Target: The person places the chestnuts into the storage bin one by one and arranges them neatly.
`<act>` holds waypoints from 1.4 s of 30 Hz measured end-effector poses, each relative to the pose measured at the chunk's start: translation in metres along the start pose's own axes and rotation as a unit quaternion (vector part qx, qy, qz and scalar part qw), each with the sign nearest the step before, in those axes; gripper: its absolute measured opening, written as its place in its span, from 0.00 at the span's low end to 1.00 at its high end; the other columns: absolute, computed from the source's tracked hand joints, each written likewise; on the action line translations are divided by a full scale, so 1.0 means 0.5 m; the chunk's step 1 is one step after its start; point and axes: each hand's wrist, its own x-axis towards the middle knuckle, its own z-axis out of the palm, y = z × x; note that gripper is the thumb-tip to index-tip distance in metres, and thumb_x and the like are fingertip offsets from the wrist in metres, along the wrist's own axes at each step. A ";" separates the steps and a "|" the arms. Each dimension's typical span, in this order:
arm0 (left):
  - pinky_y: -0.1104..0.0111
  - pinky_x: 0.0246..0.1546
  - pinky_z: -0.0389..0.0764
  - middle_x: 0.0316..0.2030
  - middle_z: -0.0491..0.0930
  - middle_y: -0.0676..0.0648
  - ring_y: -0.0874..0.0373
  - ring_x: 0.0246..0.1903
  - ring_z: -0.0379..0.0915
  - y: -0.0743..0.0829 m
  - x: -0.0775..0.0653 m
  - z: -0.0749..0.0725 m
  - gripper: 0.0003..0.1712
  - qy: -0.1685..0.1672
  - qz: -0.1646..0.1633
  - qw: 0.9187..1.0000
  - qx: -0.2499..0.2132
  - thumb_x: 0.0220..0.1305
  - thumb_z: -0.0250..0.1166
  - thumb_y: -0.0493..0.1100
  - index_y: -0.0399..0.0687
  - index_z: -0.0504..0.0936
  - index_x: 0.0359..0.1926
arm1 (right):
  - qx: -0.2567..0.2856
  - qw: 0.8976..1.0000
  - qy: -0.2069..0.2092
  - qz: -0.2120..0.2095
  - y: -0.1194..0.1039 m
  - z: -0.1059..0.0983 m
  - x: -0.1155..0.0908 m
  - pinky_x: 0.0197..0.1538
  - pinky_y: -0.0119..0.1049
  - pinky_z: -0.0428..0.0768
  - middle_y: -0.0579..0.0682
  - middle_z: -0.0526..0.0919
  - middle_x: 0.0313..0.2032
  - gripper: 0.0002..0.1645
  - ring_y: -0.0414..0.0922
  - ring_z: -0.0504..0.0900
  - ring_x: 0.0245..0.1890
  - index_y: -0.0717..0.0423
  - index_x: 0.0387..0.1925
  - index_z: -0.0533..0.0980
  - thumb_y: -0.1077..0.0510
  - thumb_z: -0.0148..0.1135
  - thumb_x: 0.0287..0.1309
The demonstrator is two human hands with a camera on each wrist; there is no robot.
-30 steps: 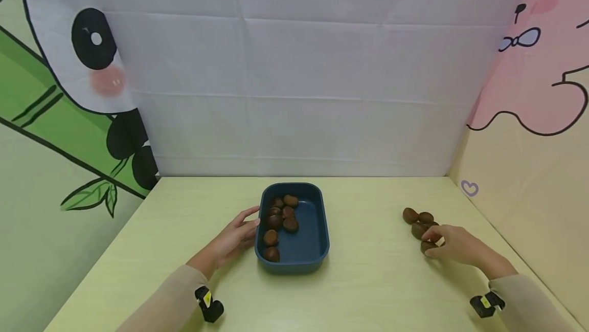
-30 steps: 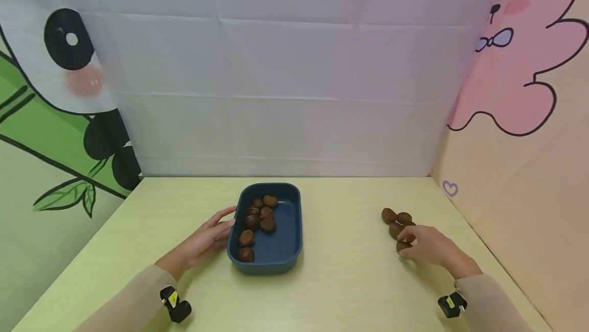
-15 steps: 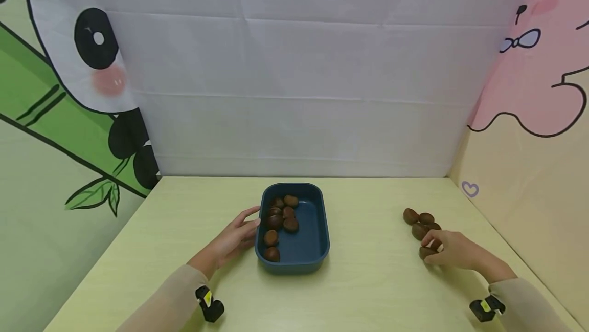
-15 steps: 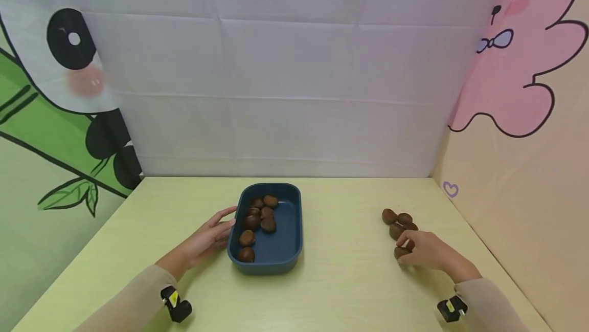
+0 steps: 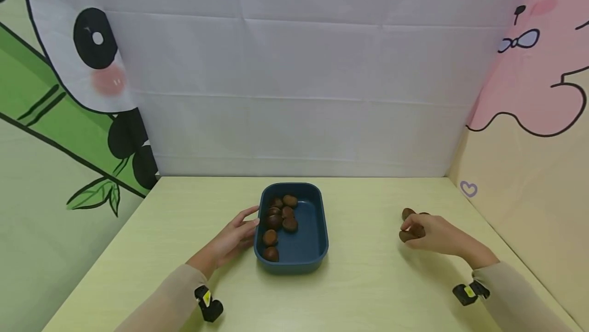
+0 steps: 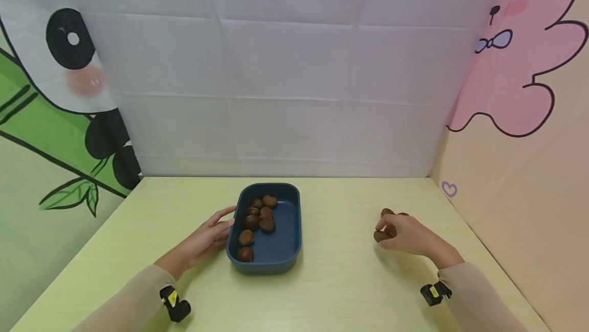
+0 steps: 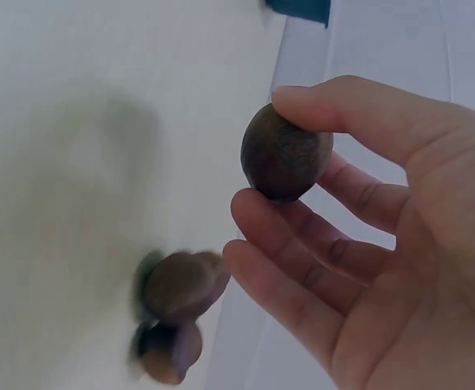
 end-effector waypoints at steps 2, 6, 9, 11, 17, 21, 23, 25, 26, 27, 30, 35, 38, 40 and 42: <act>0.48 0.67 0.62 0.68 0.63 0.32 0.43 0.63 0.70 -0.001 0.001 0.000 0.36 0.003 -0.002 1.000 0.002 0.79 0.53 0.49 0.53 0.48 0.79 | 0.007 1.000 -0.003 -0.009 -0.016 -0.001 0.018 0.39 0.37 0.79 0.44 0.82 0.38 0.17 0.42 0.80 0.38 0.53 0.46 0.79 0.54 0.73 0.57; 0.49 0.67 0.63 0.68 0.63 0.32 0.43 0.63 0.70 -0.001 0.002 0.001 0.36 0.005 -0.005 1.000 0.008 0.79 0.53 0.50 0.53 0.48 0.79 | 0.023 0.999 -0.008 -0.030 -0.051 -0.002 0.056 0.38 0.36 0.80 0.46 0.81 0.38 0.17 0.43 0.81 0.37 0.55 0.47 0.79 0.55 0.72 0.59; 0.49 0.67 0.64 0.67 0.62 0.32 0.42 0.63 0.69 0.000 0.002 0.002 0.36 0.009 -0.006 1.000 0.009 0.78 0.54 0.50 0.53 0.49 0.79 | 0.036 0.999 -0.013 -0.036 -0.078 0.000 0.085 0.39 0.37 0.80 0.47 0.81 0.39 0.17 0.44 0.82 0.38 0.55 0.48 0.78 0.56 0.71 0.60; 0.48 0.67 0.63 0.67 0.61 0.32 0.42 0.64 0.69 0.001 0.001 0.002 0.36 0.010 -0.005 1.000 0.011 0.78 0.54 0.50 0.53 0.49 0.79 | 0.044 0.998 -0.016 -0.043 -0.095 0.003 0.105 0.41 0.38 0.80 0.47 0.81 0.40 0.17 0.44 0.82 0.39 0.55 0.49 0.78 0.55 0.71 0.60; 0.47 0.68 0.61 0.69 0.60 0.32 0.41 0.66 0.66 0.006 -0.002 0.003 0.37 0.008 -0.004 1.000 0.010 0.78 0.53 0.51 0.53 0.48 0.79 | 0.061 0.995 -0.026 -0.071 -0.147 0.024 0.162 0.44 0.40 0.81 0.46 0.81 0.42 0.18 0.45 0.83 0.41 0.53 0.51 0.78 0.55 0.71 0.61; 0.47 0.68 0.62 0.69 0.61 0.32 0.41 0.65 0.67 0.007 -0.004 0.002 0.36 0.010 -0.006 1.000 0.014 0.78 0.53 0.51 0.53 0.48 0.79 | 0.083 0.991 -0.034 -0.096 -0.186 0.044 0.199 0.45 0.39 0.81 0.46 0.81 0.43 0.18 0.44 0.83 0.41 0.52 0.51 0.78 0.56 0.71 0.61; 0.47 0.68 0.62 0.69 0.62 0.32 0.42 0.65 0.68 0.007 -0.004 0.002 0.36 0.013 -0.006 1.000 0.015 0.78 0.54 0.51 0.53 0.49 0.79 | 0.092 0.988 -0.038 -0.114 -0.203 0.058 0.218 0.45 0.39 0.82 0.45 0.81 0.44 0.18 0.43 0.83 0.42 0.52 0.52 0.78 0.56 0.70 0.61; 0.47 0.68 0.61 0.69 0.62 0.32 0.42 0.65 0.68 0.007 -0.004 0.001 0.36 0.012 -0.007 1.000 0.013 0.78 0.54 0.51 0.54 0.49 0.79 | 0.098 0.986 -0.042 -0.129 -0.218 0.074 0.235 0.47 0.39 0.82 0.44 0.81 0.44 0.18 0.43 0.83 0.42 0.52 0.52 0.78 0.57 0.70 0.62; 0.47 0.68 0.61 0.69 0.62 0.32 0.42 0.65 0.68 0.006 -0.005 0.002 0.36 0.012 -0.007 1.000 0.012 0.78 0.54 0.51 0.54 0.49 0.79 | 0.100 0.985 -0.045 -0.136 -0.224 0.082 0.242 0.48 0.40 0.81 0.44 0.81 0.45 0.18 0.43 0.82 0.43 0.53 0.52 0.78 0.57 0.70 0.62; 0.47 0.68 0.61 0.69 0.62 0.32 0.42 0.65 0.68 0.006 -0.005 0.002 0.36 0.011 -0.006 1.000 0.012 0.78 0.54 0.51 0.53 0.49 0.79 | 0.100 0.984 -0.048 -0.143 -0.231 0.091 0.250 0.50 0.42 0.81 0.43 0.81 0.45 0.18 0.43 0.82 0.43 0.53 0.52 0.78 0.57 0.70 0.62; 0.47 0.68 0.60 0.69 0.62 0.31 0.41 0.65 0.67 0.006 -0.006 0.002 0.37 0.010 -0.006 1.000 0.012 0.78 0.54 0.51 0.53 0.49 0.79 | 0.084 0.982 -0.057 -0.159 -0.248 0.118 0.270 0.52 0.45 0.80 0.41 0.80 0.46 0.18 0.41 0.81 0.45 0.51 0.52 0.78 0.56 0.70 0.62; 0.47 0.68 0.60 0.69 0.62 0.32 0.41 0.65 0.67 0.008 -0.010 0.004 0.37 0.014 -0.004 1.000 0.011 0.78 0.54 0.51 0.53 0.49 0.79 | 0.036 0.979 -0.071 -0.189 -0.269 0.165 0.297 0.48 0.37 0.79 0.41 0.80 0.46 0.17 0.40 0.79 0.44 0.50 0.51 0.79 0.55 0.71 0.61; 0.47 0.68 0.60 0.69 0.62 0.31 0.42 0.65 0.67 0.009 -0.011 0.006 0.37 0.009 -0.003 1.000 0.010 0.78 0.54 0.50 0.53 0.48 0.79 | 0.019 0.976 -0.089 -0.197 -0.280 0.191 0.307 0.45 0.32 0.77 0.42 0.81 0.46 0.16 0.42 0.78 0.41 0.50 0.50 0.80 0.55 0.72 0.60; 0.47 0.68 0.60 0.69 0.61 0.31 0.42 0.65 0.67 0.010 -0.012 0.007 0.37 0.008 -0.003 1.000 0.009 0.78 0.53 0.50 0.53 0.48 0.79 | 0.011 0.974 -0.101 -0.200 -0.289 0.204 0.312 0.44 0.30 0.76 0.42 0.81 0.45 0.16 0.42 0.78 0.40 0.50 0.49 0.80 0.56 0.73 0.60; 0.46 0.68 0.60 0.69 0.61 0.31 0.42 0.65 0.67 0.011 -0.013 0.008 0.37 0.006 -0.002 1.000 0.008 0.78 0.53 0.50 0.52 0.48 0.79 | 0.003 0.974 -0.110 -0.200 -0.297 0.214 0.317 0.44 0.29 0.76 0.42 0.81 0.45 0.17 0.40 0.78 0.41 0.50 0.49 0.80 0.57 0.73 0.59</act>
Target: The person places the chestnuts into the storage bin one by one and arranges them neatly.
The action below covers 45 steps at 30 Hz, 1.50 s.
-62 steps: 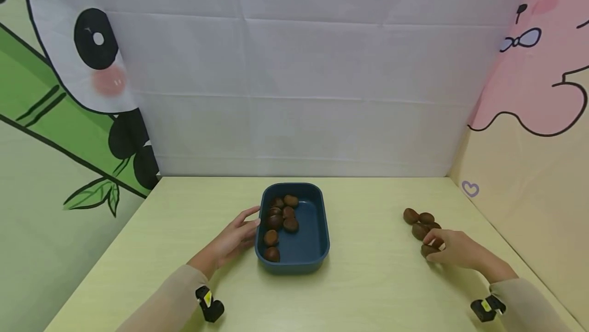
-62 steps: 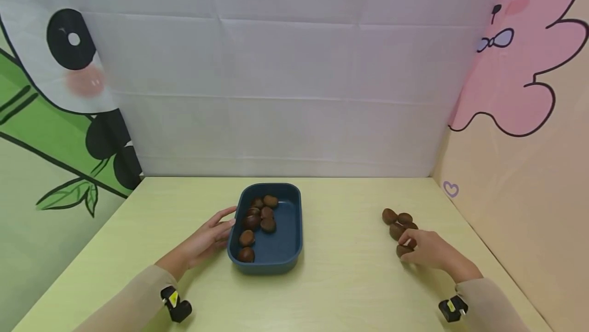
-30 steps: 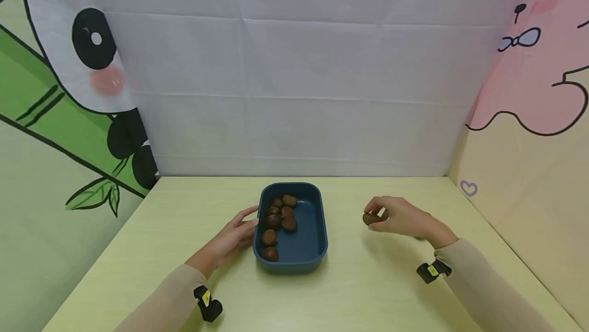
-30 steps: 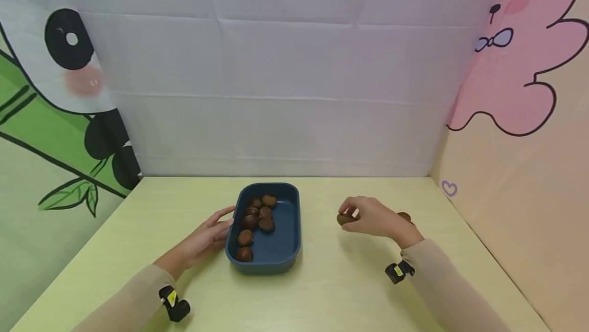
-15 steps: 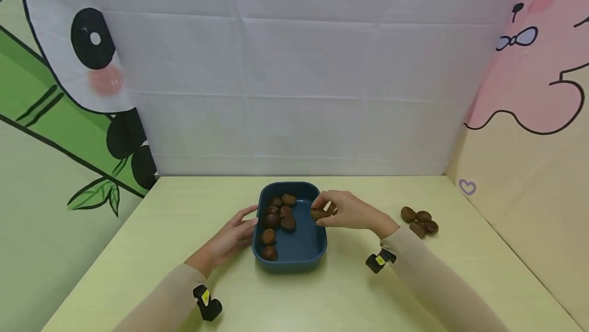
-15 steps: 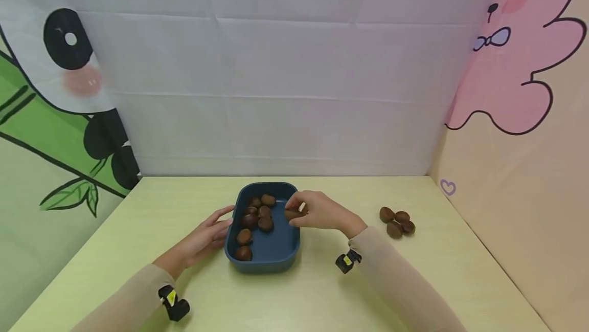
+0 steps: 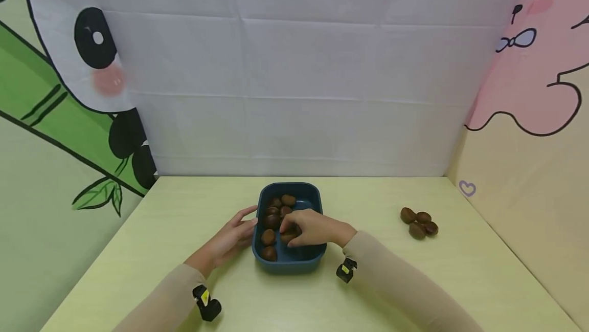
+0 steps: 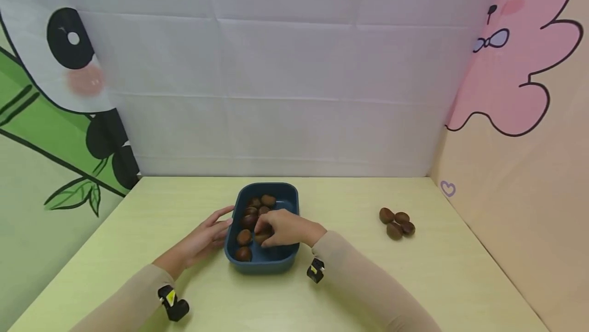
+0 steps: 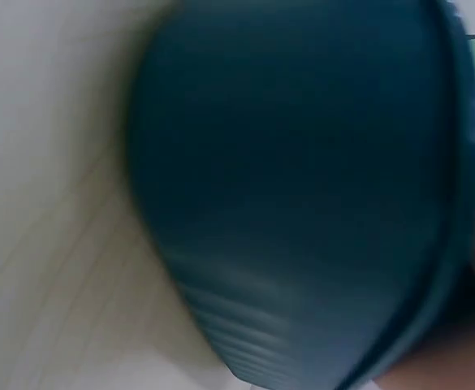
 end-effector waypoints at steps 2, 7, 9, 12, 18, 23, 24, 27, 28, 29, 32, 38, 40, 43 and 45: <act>0.47 0.68 0.60 0.69 0.61 0.31 0.42 0.65 0.67 0.000 0.000 0.000 0.36 0.002 0.000 1.000 -0.001 0.78 0.53 0.50 0.53 0.48 0.79 | -0.008 1.000 -0.006 0.002 -0.003 0.006 0.009 0.45 0.28 0.76 0.43 0.81 0.45 0.17 0.38 0.78 0.42 0.51 0.49 0.80 0.57 0.74 0.58; 0.47 0.68 0.61 0.68 0.61 0.32 0.41 0.66 0.66 0.000 0.001 0.001 0.36 0.004 -0.002 1.000 -0.004 0.78 0.54 0.49 0.52 0.49 0.79 | -0.013 1.000 -0.012 0.013 -0.002 0.015 0.023 0.46 0.27 0.76 0.43 0.81 0.45 0.18 0.36 0.78 0.42 0.52 0.48 0.81 0.59 0.75 0.56; 0.47 0.68 0.61 0.68 0.61 0.32 0.41 0.66 0.66 0.000 0.001 0.001 0.36 0.005 -0.003 1.000 -0.004 0.78 0.53 0.49 0.52 0.49 0.79 | -0.014 1.000 -0.012 0.014 -0.001 0.017 0.026 0.46 0.28 0.76 0.44 0.82 0.44 0.18 0.37 0.78 0.41 0.53 0.48 0.81 0.60 0.75 0.56; 0.47 0.68 0.60 0.68 0.61 0.31 0.41 0.65 0.67 0.001 0.000 0.001 0.36 0.007 -0.003 1.000 -0.004 0.78 0.53 0.49 0.52 0.49 0.79 | -0.022 1.000 -0.011 0.019 0.000 0.020 0.029 0.46 0.29 0.76 0.44 0.82 0.44 0.18 0.37 0.77 0.41 0.52 0.47 0.81 0.61 0.76 0.55; 0.46 0.68 0.60 0.69 0.62 0.31 0.42 0.65 0.68 0.004 0.000 -0.001 0.36 0.006 -0.003 1.000 0.000 0.78 0.53 0.50 0.52 0.49 0.79 | -0.038 0.998 -0.009 0.046 -0.001 0.025 0.033 0.46 0.29 0.76 0.41 0.80 0.43 0.17 0.35 0.75 0.41 0.49 0.47 0.81 0.60 0.75 0.55; 0.47 0.68 0.61 0.69 0.63 0.32 0.43 0.64 0.69 0.003 0.001 -0.001 0.36 0.011 -0.005 1.000 0.001 0.78 0.54 0.50 0.53 0.50 0.78 | -0.047 0.998 -0.003 0.052 0.001 0.026 0.036 0.47 0.29 0.75 0.40 0.79 0.42 0.17 0.35 0.75 0.40 0.48 0.47 0.82 0.60 0.75 0.56; 0.47 0.68 0.61 0.69 0.63 0.32 0.43 0.64 0.69 0.003 0.001 -0.001 0.36 0.012 -0.005 1.000 0.000 0.78 0.54 0.50 0.53 0.50 0.78 | -0.047 0.998 -0.002 0.052 0.001 0.027 0.037 0.47 0.29 0.75 0.40 0.80 0.42 0.17 0.35 0.75 0.40 0.48 0.47 0.82 0.60 0.75 0.55; 0.47 0.68 0.61 0.69 0.62 0.31 0.42 0.64 0.69 0.004 0.000 -0.001 0.36 0.008 -0.003 1.000 -0.001 0.79 0.53 0.50 0.52 0.49 0.79 | -0.050 0.997 -0.001 0.053 0.002 0.027 0.037 0.46 0.29 0.75 0.40 0.79 0.42 0.17 0.35 0.75 0.40 0.48 0.47 0.82 0.59 0.75 0.55; 0.47 0.68 0.61 0.69 0.63 0.31 0.42 0.64 0.69 0.004 0.000 -0.001 0.36 0.008 -0.003 1.000 -0.001 0.78 0.53 0.50 0.52 0.49 0.79 | -0.051 0.997 -0.001 0.053 0.002 0.027 0.037 0.46 0.29 0.75 0.40 0.79 0.42 0.17 0.35 0.75 0.40 0.47 0.47 0.82 0.59 0.76 0.55; 0.47 0.68 0.61 0.68 0.63 0.31 0.42 0.64 0.69 0.004 0.000 -0.001 0.36 0.009 -0.002 1.000 -0.002 0.78 0.53 0.50 0.52 0.49 0.79 | -0.052 0.997 -0.001 0.053 0.002 0.027 0.037 0.46 0.29 0.76 0.40 0.79 0.42 0.17 0.35 0.75 0.40 0.47 0.47 0.82 0.59 0.76 0.55; 0.47 0.68 0.60 0.69 0.63 0.31 0.42 0.64 0.69 0.005 0.000 -0.002 0.36 0.008 -0.001 1.000 -0.004 0.79 0.53 0.49 0.52 0.49 0.79 | -0.056 0.997 0.000 0.051 0.001 0.025 0.034 0.46 0.29 0.76 0.40 0.79 0.43 0.18 0.35 0.75 0.41 0.47 0.47 0.82 0.58 0.76 0.54; 0.47 0.68 0.61 0.68 0.63 0.31 0.43 0.63 0.70 0.004 -0.001 0.000 0.35 0.007 -0.001 1.000 -0.001 0.79 0.53 0.48 0.51 0.49 0.79 | -0.050 0.998 0.008 0.041 -0.005 0.009 0.019 0.47 0.30 0.76 0.43 0.81 0.45 0.17 0.40 0.78 0.44 0.49 0.48 0.82 0.56 0.74 0.56; 0.47 0.67 0.61 0.68 0.63 0.31 0.43 0.63 0.70 0.004 -0.002 0.000 0.35 0.006 0.000 1.000 0.000 0.79 0.53 0.48 0.51 0.49 0.79 | -0.046 0.998 0.014 0.041 -0.006 0.000 0.010 0.48 0.31 0.77 0.45 0.81 0.46 0.17 0.43 0.79 0.46 0.50 0.49 0.82 0.56 0.73 0.58; 0.48 0.67 0.62 0.67 0.62 0.31 0.42 0.63 0.70 0.005 -0.004 -0.001 0.36 0.006 -0.001 1.000 0.004 0.79 0.53 0.49 0.51 0.49 0.79 | -0.040 0.998 0.029 0.041 -0.009 -0.020 -0.009 0.46 0.33 0.78 0.47 0.82 0.48 0.17 0.44 0.80 0.45 0.52 0.50 0.82 0.57 0.72 0.59; 0.48 0.67 0.63 0.67 0.62 0.31 0.42 0.64 0.69 0.007 -0.007 -0.001 0.36 0.007 -0.003 1.000 0.006 0.78 0.53 0.50 0.52 0.49 0.79 | -0.036 0.998 0.040 0.043 -0.010 -0.035 -0.024 0.44 0.34 0.78 0.47 0.82 0.48 0.17 0.43 0.80 0.41 0.53 0.51 0.81 0.57 0.71 0.60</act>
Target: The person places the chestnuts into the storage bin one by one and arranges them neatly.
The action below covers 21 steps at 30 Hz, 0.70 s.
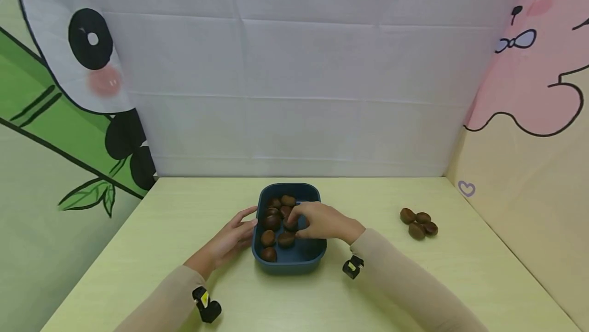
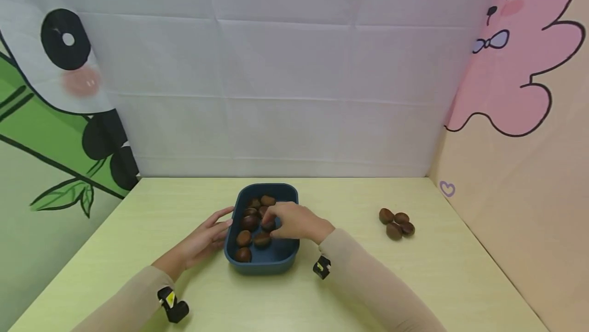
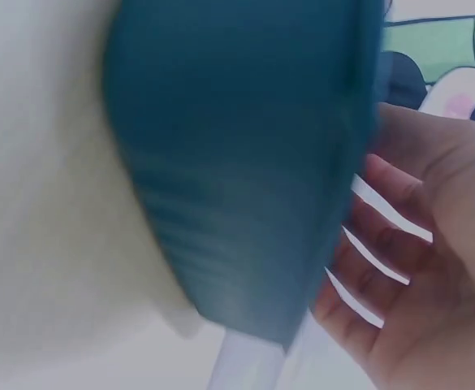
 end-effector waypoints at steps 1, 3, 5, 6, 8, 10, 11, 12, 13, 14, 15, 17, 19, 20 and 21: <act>0.48 0.67 0.63 0.67 0.62 0.31 0.42 0.64 0.69 0.000 0.000 0.000 0.36 0.000 -0.001 1.000 0.001 0.78 0.53 0.50 0.52 0.49 0.79 | 0.002 1.000 0.005 0.001 0.003 -0.008 -0.007 0.42 0.35 0.78 0.46 0.82 0.47 0.17 0.42 0.79 0.39 0.53 0.51 0.81 0.58 0.70 0.61; 0.49 0.67 0.64 0.67 0.62 0.31 0.42 0.64 0.69 -0.001 0.001 0.000 0.36 0.001 -0.002 1.000 0.002 0.78 0.54 0.50 0.52 0.49 0.79 | 0.005 1.000 0.014 0.003 0.009 -0.023 -0.024 0.40 0.35 0.78 0.46 0.81 0.47 0.16 0.43 0.79 0.36 0.52 0.51 0.81 0.58 0.69 0.62; 0.49 0.67 0.64 0.67 0.62 0.31 0.42 0.64 0.69 -0.001 0.001 0.000 0.36 0.000 -0.002 1.000 0.003 0.78 0.54 0.51 0.52 0.49 0.79 | 0.008 1.000 0.023 0.004 0.018 -0.038 -0.040 0.41 0.36 0.79 0.46 0.81 0.48 0.16 0.44 0.79 0.37 0.52 0.52 0.80 0.59 0.68 0.63; 0.49 0.66 0.64 0.67 0.63 0.31 0.42 0.64 0.69 -0.001 0.001 0.000 0.36 0.001 -0.002 1.000 0.003 0.78 0.54 0.51 0.52 0.49 0.79 | 0.011 1.000 0.027 0.003 0.022 -0.046 -0.049 0.42 0.36 0.79 0.47 0.81 0.48 0.16 0.45 0.80 0.39 0.52 0.52 0.80 0.59 0.68 0.63; 0.49 0.66 0.64 0.67 0.63 0.31 0.42 0.64 0.69 0.002 0.000 0.002 0.37 0.001 -0.003 1.000 0.006 0.78 0.54 0.51 0.52 0.49 0.79 | 0.009 0.999 0.037 0.006 0.031 -0.062 -0.068 0.45 0.37 0.80 0.48 0.82 0.49 0.16 0.47 0.81 0.42 0.52 0.52 0.80 0.60 0.68 0.63; 0.49 0.67 0.64 0.68 0.62 0.31 0.42 0.64 0.69 0.005 -0.001 0.003 0.37 0.001 -0.003 1.000 0.009 0.78 0.54 0.51 0.52 0.49 0.79 | 0.004 0.999 0.047 0.013 0.042 -0.078 -0.089 0.46 0.38 0.80 0.48 0.82 0.50 0.16 0.48 0.82 0.43 0.53 0.52 0.80 0.60 0.68 0.63; 0.49 0.67 0.64 0.68 0.62 0.31 0.42 0.64 0.69 0.006 -0.002 0.003 0.37 0.002 -0.003 1.000 0.008 0.78 0.54 0.51 0.53 0.49 0.79 | 0.002 0.999 0.051 0.019 0.047 -0.085 -0.101 0.46 0.39 0.80 0.47 0.82 0.49 0.16 0.50 0.82 0.43 0.53 0.52 0.80 0.60 0.68 0.62; 0.49 0.66 0.64 0.68 0.62 0.31 0.42 0.64 0.69 0.006 -0.002 0.004 0.37 0.002 -0.002 1.000 0.009 0.78 0.54 0.51 0.52 0.49 0.79 | 0.000 0.998 0.055 0.026 0.054 -0.092 -0.112 0.46 0.39 0.80 0.47 0.82 0.49 0.16 0.50 0.82 0.44 0.53 0.52 0.80 0.60 0.69 0.62; 0.49 0.66 0.64 0.68 0.62 0.31 0.42 0.64 0.69 0.007 -0.003 0.004 0.37 0.003 -0.002 1.000 0.010 0.78 0.54 0.52 0.53 0.49 0.79 | -0.001 0.998 0.059 0.034 0.060 -0.099 -0.125 0.46 0.40 0.80 0.47 0.82 0.49 0.16 0.51 0.82 0.44 0.53 0.51 0.80 0.60 0.69 0.62; 0.49 0.66 0.64 0.68 0.62 0.31 0.42 0.64 0.69 0.007 -0.003 0.004 0.37 0.002 0.000 1.000 0.010 0.78 0.54 0.51 0.52 0.49 0.79 | -0.002 0.997 0.062 0.043 0.067 -0.105 -0.137 0.45 0.41 0.81 0.48 0.82 0.48 0.16 0.52 0.82 0.44 0.53 0.51 0.80 0.60 0.69 0.62; 0.48 0.66 0.64 0.68 0.62 0.31 0.41 0.64 0.69 0.008 -0.004 0.004 0.37 0.003 0.000 1.000 0.009 0.78 0.54 0.51 0.52 0.49 0.79 | -0.003 0.997 0.065 0.051 0.074 -0.111 -0.149 0.45 0.41 0.81 0.48 0.82 0.49 0.16 0.52 0.82 0.43 0.53 0.51 0.80 0.60 0.69 0.61; 0.48 0.66 0.64 0.68 0.62 0.31 0.41 0.64 0.69 0.007 -0.004 0.005 0.37 0.005 0.000 1.000 0.009 0.78 0.54 0.51 0.52 0.49 0.79 | -0.003 0.995 0.072 0.069 0.091 -0.122 -0.177 0.46 0.43 0.80 0.49 0.82 0.49 0.16 0.51 0.82 0.43 0.53 0.51 0.80 0.60 0.69 0.61; 0.48 0.66 0.64 0.67 0.62 0.31 0.42 0.63 0.70 0.007 -0.005 0.005 0.37 0.007 -0.002 1.000 0.009 0.78 0.54 0.51 0.52 0.50 0.79 | 0.001 0.993 0.077 0.086 0.109 -0.132 -0.207 0.46 0.43 0.80 0.50 0.82 0.50 0.16 0.49 0.81 0.43 0.53 0.51 0.80 0.60 0.69 0.62; 0.49 0.66 0.65 0.67 0.62 0.31 0.42 0.63 0.70 0.007 -0.006 0.006 0.36 0.007 -0.003 1.000 0.010 0.78 0.54 0.51 0.52 0.50 0.79 | 0.003 0.992 0.081 0.096 0.119 -0.136 -0.222 0.46 0.43 0.80 0.49 0.82 0.50 0.16 0.48 0.81 0.42 0.53 0.51 0.80 0.60 0.69 0.62; 0.49 0.66 0.65 0.67 0.63 0.32 0.43 0.63 0.70 0.007 -0.006 0.006 0.36 0.009 -0.005 1.000 0.010 0.78 0.55 0.51 0.53 0.50 0.78 | 0.008 0.990 0.086 0.108 0.128 -0.139 -0.238 0.46 0.43 0.80 0.49 0.82 0.50 0.16 0.46 0.80 0.42 0.53 0.51 0.80 0.60 0.69 0.62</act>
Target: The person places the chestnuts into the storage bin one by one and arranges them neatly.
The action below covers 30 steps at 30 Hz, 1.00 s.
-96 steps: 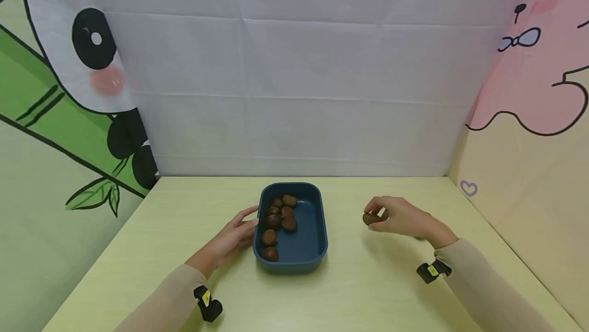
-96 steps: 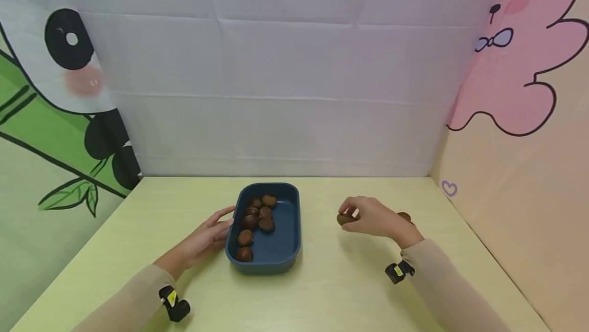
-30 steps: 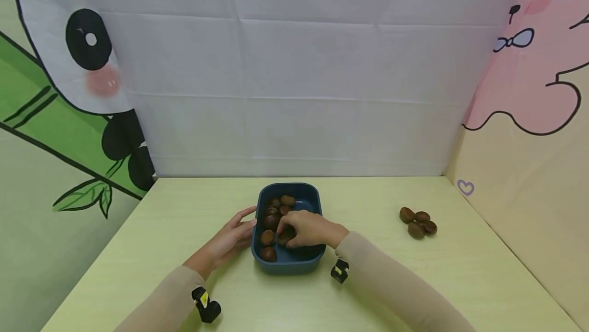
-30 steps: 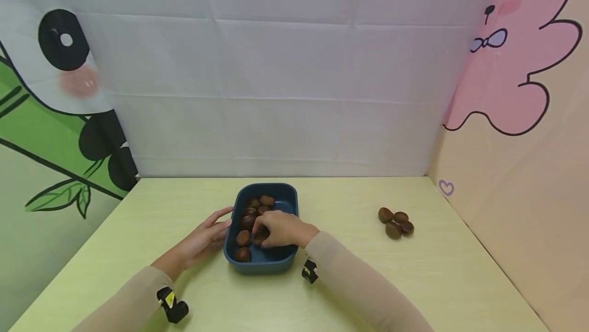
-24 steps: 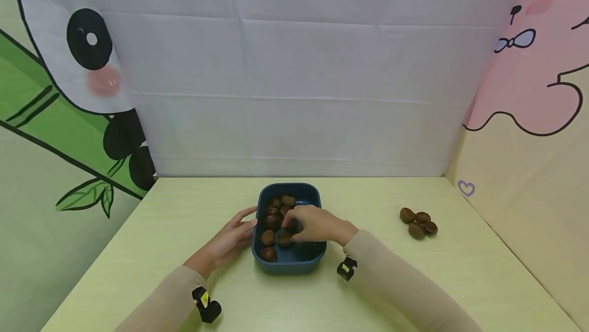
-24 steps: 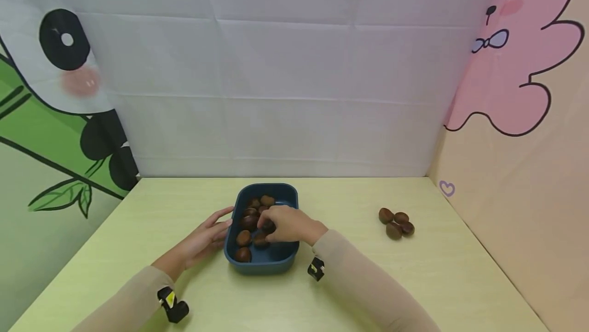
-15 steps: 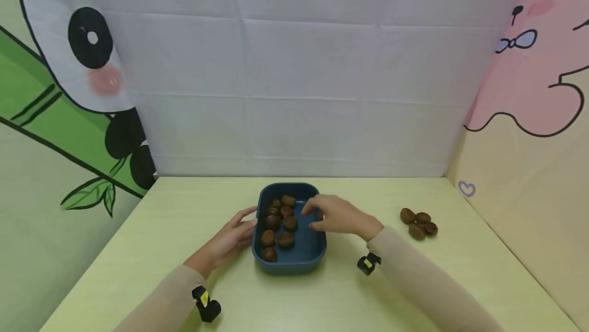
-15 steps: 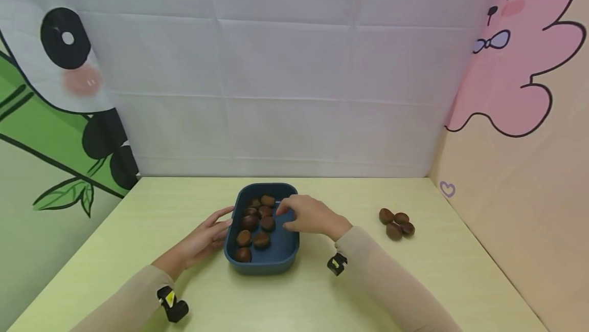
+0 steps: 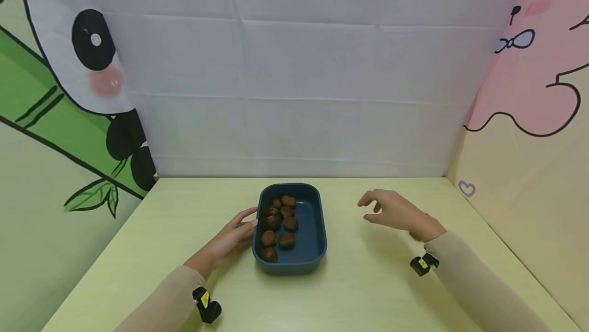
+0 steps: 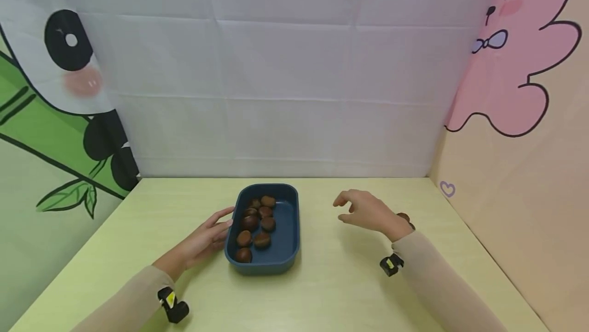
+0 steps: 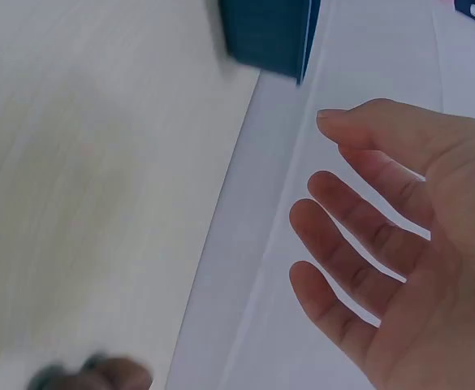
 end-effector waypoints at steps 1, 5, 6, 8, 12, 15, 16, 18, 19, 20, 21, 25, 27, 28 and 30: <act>0.49 0.66 0.65 0.67 0.63 0.31 0.43 0.63 0.71 -0.001 0.000 0.000 0.36 -0.002 0.001 1.000 0.003 0.78 0.54 0.51 0.52 0.50 0.78 | 0.003 1.000 0.003 0.010 0.012 -0.006 -0.013 0.45 0.43 0.80 0.49 0.82 0.50 0.16 0.46 0.80 0.42 0.53 0.51 0.79 0.60 0.69 0.62; 0.49 0.66 0.66 0.67 0.63 0.32 0.44 0.63 0.71 -0.001 0.002 0.000 0.36 -0.008 0.001 1.000 0.008 0.78 0.54 0.51 0.53 0.50 0.79 | 0.010 0.998 0.013 0.053 0.060 -0.025 -0.060 0.44 0.42 0.79 0.47 0.82 0.48 0.15 0.44 0.80 0.40 0.54 0.50 0.80 0.58 0.69 0.62; 0.49 0.66 0.66 0.67 0.63 0.32 0.44 0.63 0.71 -0.001 0.002 0.000 0.36 -0.009 0.001 1.000 0.008 0.78 0.54 0.51 0.53 0.49 0.79 | 0.010 0.998 0.016 0.062 0.071 -0.029 -0.070 0.44 0.43 0.79 0.48 0.83 0.47 0.15 0.44 0.80 0.40 0.54 0.50 0.80 0.58 0.69 0.62; 0.49 0.66 0.65 0.68 0.63 0.32 0.44 0.63 0.70 0.001 0.002 0.001 0.36 -0.011 0.001 1.000 0.007 0.78 0.54 0.51 0.53 0.49 0.79 | 0.011 0.997 0.020 0.077 0.093 -0.034 -0.092 0.45 0.44 0.79 0.49 0.83 0.45 0.15 0.46 0.81 0.40 0.55 0.49 0.80 0.59 0.69 0.61; 0.48 0.67 0.64 0.68 0.62 0.31 0.42 0.64 0.69 0.005 0.001 0.002 0.36 -0.014 0.003 1.000 0.003 0.78 0.53 0.50 0.52 0.49 0.79 | 0.011 0.994 0.029 0.101 0.135 -0.034 -0.131 0.49 0.53 0.79 0.55 0.84 0.46 0.15 0.55 0.82 0.45 0.58 0.48 0.81 0.60 0.70 0.60; 0.48 0.67 0.63 0.68 0.62 0.31 0.41 0.64 0.69 0.005 0.000 0.002 0.36 -0.012 0.004 1.000 0.000 0.78 0.53 0.50 0.51 0.48 0.79 | -0.002 0.994 0.034 0.107 0.159 -0.030 -0.150 0.48 0.54 0.79 0.59 0.84 0.47 0.17 0.59 0.81 0.48 0.61 0.48 0.81 0.59 0.71 0.59; 0.48 0.67 0.63 0.68 0.62 0.31 0.41 0.64 0.69 0.005 -0.001 0.002 0.36 -0.011 0.004 1.000 -0.001 0.78 0.53 0.50 0.52 0.49 0.79 | -0.011 0.994 0.036 0.107 0.165 -0.028 -0.154 0.47 0.54 0.78 0.59 0.85 0.46 0.17 0.59 0.81 0.48 0.61 0.48 0.81 0.58 0.71 0.59; 0.48 0.67 0.63 0.67 0.62 0.31 0.41 0.64 0.69 0.004 -0.001 0.000 0.36 -0.009 0.004 1.000 -0.002 0.78 0.54 0.50 0.52 0.49 0.79 | -0.017 0.993 0.041 0.107 0.173 -0.024 -0.159 0.46 0.52 0.78 0.59 0.85 0.45 0.19 0.59 0.81 0.46 0.63 0.49 0.81 0.58 0.72 0.58; 0.48 0.67 0.63 0.68 0.62 0.31 0.41 0.64 0.68 0.004 -0.001 0.001 0.36 -0.008 0.004 1.000 -0.003 0.78 0.54 0.50 0.52 0.49 0.79 | -0.019 0.993 0.045 0.108 0.176 -0.022 -0.160 0.45 0.51 0.78 0.60 0.85 0.45 0.19 0.58 0.82 0.45 0.63 0.49 0.81 0.59 0.72 0.57; 0.48 0.67 0.63 0.68 0.62 0.31 0.41 0.64 0.69 0.004 -0.001 0.001 0.36 -0.007 0.003 1.000 -0.003 0.78 0.54 0.50 0.52 0.49 0.79 | -0.017 0.993 0.047 0.111 0.180 -0.019 -0.161 0.46 0.52 0.79 0.60 0.85 0.45 0.20 0.58 0.82 0.45 0.64 0.49 0.81 0.59 0.73 0.56; 0.48 0.67 0.63 0.68 0.62 0.31 0.41 0.64 0.69 0.004 -0.001 0.001 0.36 -0.006 0.003 1.000 -0.004 0.78 0.54 0.50 0.53 0.50 0.79 | -0.017 0.992 0.048 0.114 0.183 -0.017 -0.162 0.45 0.52 0.78 0.61 0.84 0.46 0.21 0.58 0.81 0.45 0.64 0.49 0.81 0.59 0.73 0.55; 0.49 0.67 0.64 0.68 0.62 0.32 0.41 0.64 0.69 0.003 -0.002 0.001 0.36 -0.007 0.003 1.000 -0.004 0.78 0.54 0.50 0.53 0.49 0.79 | -0.011 0.990 0.046 0.135 0.193 -0.004 -0.163 0.46 0.51 0.78 0.63 0.83 0.47 0.23 0.57 0.80 0.45 0.64 0.50 0.81 0.59 0.75 0.52; 0.49 0.67 0.64 0.68 0.62 0.32 0.41 0.64 0.69 0.002 -0.002 0.001 0.36 -0.006 0.003 1.000 -0.004 0.78 0.54 0.50 0.52 0.49 0.79 | -0.011 0.990 0.041 0.137 0.196 0.001 -0.163 0.46 0.51 0.77 0.62 0.83 0.47 0.24 0.57 0.80 0.45 0.63 0.49 0.81 0.59 0.75 0.50; 0.49 0.66 0.64 0.68 0.62 0.32 0.42 0.63 0.69 0.002 -0.002 0.001 0.36 -0.005 0.003 1.000 -0.004 0.78 0.54 0.50 0.52 0.49 0.79 | -0.011 0.989 0.040 0.139 0.195 0.003 -0.163 0.46 0.51 0.77 0.61 0.83 0.46 0.24 0.56 0.80 0.45 0.62 0.49 0.81 0.59 0.76 0.50; 0.49 0.66 0.65 0.67 0.62 0.32 0.42 0.64 0.69 0.001 -0.002 0.000 0.36 -0.003 0.004 1.000 -0.005 0.78 0.54 0.50 0.52 0.50 0.79 | -0.011 0.990 0.038 0.138 0.195 0.006 -0.162 0.46 0.51 0.77 0.59 0.83 0.45 0.24 0.56 0.79 0.45 0.61 0.49 0.81 0.59 0.76 0.49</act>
